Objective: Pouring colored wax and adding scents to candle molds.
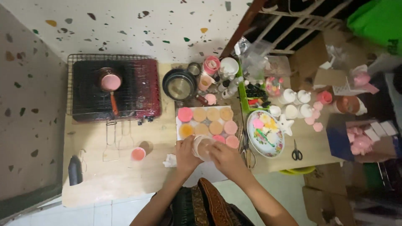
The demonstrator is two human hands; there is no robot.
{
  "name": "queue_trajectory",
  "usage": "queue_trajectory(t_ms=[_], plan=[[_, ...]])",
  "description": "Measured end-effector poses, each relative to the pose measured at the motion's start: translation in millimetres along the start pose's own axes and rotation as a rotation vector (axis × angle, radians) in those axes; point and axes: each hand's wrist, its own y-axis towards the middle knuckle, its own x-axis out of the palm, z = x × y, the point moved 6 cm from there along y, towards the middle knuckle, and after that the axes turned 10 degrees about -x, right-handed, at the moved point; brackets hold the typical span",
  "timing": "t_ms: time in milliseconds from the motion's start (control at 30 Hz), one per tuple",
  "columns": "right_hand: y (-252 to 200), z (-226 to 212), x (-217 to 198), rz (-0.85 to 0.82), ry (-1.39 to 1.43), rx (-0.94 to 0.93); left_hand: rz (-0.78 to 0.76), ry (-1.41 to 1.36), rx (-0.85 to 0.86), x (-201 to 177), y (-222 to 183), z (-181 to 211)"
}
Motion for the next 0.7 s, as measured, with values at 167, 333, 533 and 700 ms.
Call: queue_trajectory(t_ms=[167, 333, 533, 700], plan=[[-9.7, 5.3, -13.8, 0.012, -0.043, 0.022, -0.005, -0.001, 0.066, 6.6, 2.6, 17.6], [-30.2, 9.3, -17.8, 0.07, -0.101, 0.015, -0.08, -0.007, 0.083, 12.3, 2.6, 31.8], [-48.8, 10.2, -24.0, 0.052, -0.082, 0.058, -0.262, 0.034, 0.019, 37.0, -11.4, 30.3], [-61.4, 15.3, -26.2, 0.008, -0.102, 0.081, -0.268, 0.003, 0.082, 46.7, -15.1, 43.0]])
